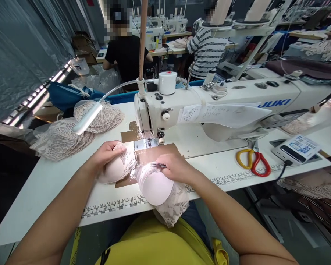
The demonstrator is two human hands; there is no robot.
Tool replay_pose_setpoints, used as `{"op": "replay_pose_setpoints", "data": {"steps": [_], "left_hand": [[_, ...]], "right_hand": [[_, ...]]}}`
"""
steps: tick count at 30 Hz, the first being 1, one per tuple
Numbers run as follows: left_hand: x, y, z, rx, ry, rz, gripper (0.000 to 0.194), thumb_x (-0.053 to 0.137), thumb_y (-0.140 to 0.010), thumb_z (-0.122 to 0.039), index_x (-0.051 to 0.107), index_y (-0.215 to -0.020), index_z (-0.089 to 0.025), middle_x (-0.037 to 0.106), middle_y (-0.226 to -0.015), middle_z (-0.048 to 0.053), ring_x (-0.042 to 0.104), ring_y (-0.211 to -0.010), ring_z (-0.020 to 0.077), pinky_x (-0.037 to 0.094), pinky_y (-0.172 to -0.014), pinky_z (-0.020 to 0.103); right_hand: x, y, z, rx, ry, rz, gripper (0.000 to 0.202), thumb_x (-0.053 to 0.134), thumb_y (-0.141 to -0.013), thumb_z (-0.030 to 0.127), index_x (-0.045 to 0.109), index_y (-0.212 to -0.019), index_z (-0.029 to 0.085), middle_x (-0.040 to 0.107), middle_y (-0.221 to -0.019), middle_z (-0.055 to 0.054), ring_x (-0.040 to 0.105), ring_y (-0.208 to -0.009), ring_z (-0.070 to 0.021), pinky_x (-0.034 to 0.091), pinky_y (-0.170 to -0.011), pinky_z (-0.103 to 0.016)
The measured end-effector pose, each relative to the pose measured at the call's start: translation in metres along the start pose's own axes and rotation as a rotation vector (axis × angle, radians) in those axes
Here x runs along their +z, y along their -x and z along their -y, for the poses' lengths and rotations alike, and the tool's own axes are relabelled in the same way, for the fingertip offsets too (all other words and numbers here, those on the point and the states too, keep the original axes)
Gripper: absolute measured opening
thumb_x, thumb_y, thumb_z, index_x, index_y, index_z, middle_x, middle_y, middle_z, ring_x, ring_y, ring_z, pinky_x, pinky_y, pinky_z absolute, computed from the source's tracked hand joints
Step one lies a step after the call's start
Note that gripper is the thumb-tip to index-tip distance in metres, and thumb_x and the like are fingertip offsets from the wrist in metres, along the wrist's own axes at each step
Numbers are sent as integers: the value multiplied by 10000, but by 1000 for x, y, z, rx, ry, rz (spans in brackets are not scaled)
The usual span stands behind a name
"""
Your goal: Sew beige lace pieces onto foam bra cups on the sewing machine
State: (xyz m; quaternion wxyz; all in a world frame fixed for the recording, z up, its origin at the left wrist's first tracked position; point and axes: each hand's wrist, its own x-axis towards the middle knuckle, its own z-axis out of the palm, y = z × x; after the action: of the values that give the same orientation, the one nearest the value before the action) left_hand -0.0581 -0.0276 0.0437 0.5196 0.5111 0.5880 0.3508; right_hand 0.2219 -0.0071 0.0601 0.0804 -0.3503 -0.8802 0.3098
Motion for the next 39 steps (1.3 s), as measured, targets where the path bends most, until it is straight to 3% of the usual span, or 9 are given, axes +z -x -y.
{"op": "replay_pose_setpoints", "data": {"steps": [2, 5, 12, 16, 20, 25, 29, 33, 39], "left_hand": [[3, 2, -3, -6, 139, 36, 310, 709, -729, -444, 616, -801, -157, 658, -733, 14, 618, -657, 171, 472, -606, 259], [9, 2, -8, 16, 186, 103, 300, 725, -730, -416, 637, -833, -148, 656, -766, 20, 609, -688, 158, 470, -634, 246], [13, 7, -7, 63, 156, 137, 220, 666, -773, -352, 599, -852, -157, 614, -790, 12, 575, -696, 147, 455, -639, 247], [10, 7, -9, 286, -171, 59, 214, 634, -764, -248, 613, -966, -181, 638, -968, 39, 589, -899, 191, 456, -804, 289], [14, 9, -14, 417, -413, 19, 325, 693, -743, -348, 633, -1016, -181, 648, -1004, 60, 580, -921, 212, 452, -819, 305], [21, 7, -11, 241, -253, 169, 301, 670, -778, -443, 664, -876, -158, 640, -807, 35, 560, -708, 159, 429, -611, 247], [21, 3, -5, 99, -44, 271, 298, 680, -785, -417, 678, -825, -122, 633, -741, 31, 558, -654, 137, 425, -587, 231], [21, 3, -5, 53, 42, 302, 288, 698, -779, -401, 707, -851, -122, 661, -753, 43, 578, -666, 143, 445, -617, 237], [22, 2, -5, -6, 146, 294, 269, 745, -739, -381, 715, -792, -120, 649, -707, 37, 555, -625, 125, 425, -582, 224]], "right_hand": [[0, -5, 2, 45, -230, -96, 160, 515, -860, 202, 648, -941, 170, 669, -956, -64, 604, -889, -192, 444, -750, -290], [7, -21, 10, 95, -451, -125, 307, 588, -851, 392, 616, -1085, 194, 641, -1085, -67, 599, -969, -207, 452, -813, -316], [36, -54, 22, 31, -563, -193, 248, 613, -804, 322, 467, -661, 181, 458, -669, 35, 443, -649, -119, 349, -588, -249], [41, -54, 17, 2, -583, -214, 249, 587, -819, 273, 430, -647, 184, 404, -664, 39, 398, -645, -113, 325, -580, -243], [40, -49, 16, -49, -610, -203, 184, 550, -856, 257, 493, -699, 178, 472, -704, 23, 447, -687, -127, 376, -639, -258], [40, -47, 18, -72, -615, -257, 113, 579, -864, 283, 606, -858, 173, 606, -874, -22, 560, -843, -167, 446, -786, -297], [39, -45, 12, -69, -674, -267, 260, 575, -883, 371, 619, -1037, 167, 651, -951, -50, 607, -890, -180, 485, -813, -315], [32, -43, 2, -36, -647, -204, 394, 443, -951, 432, 612, -1184, 164, 684, -876, -51, 631, -821, -175, 503, -803, -345], [29, -43, 4, -104, -618, -176, 303, 606, -857, 293, 660, -1137, 191, 682, -1117, -72, 620, -1020, -211, 477, -919, -381]]}}
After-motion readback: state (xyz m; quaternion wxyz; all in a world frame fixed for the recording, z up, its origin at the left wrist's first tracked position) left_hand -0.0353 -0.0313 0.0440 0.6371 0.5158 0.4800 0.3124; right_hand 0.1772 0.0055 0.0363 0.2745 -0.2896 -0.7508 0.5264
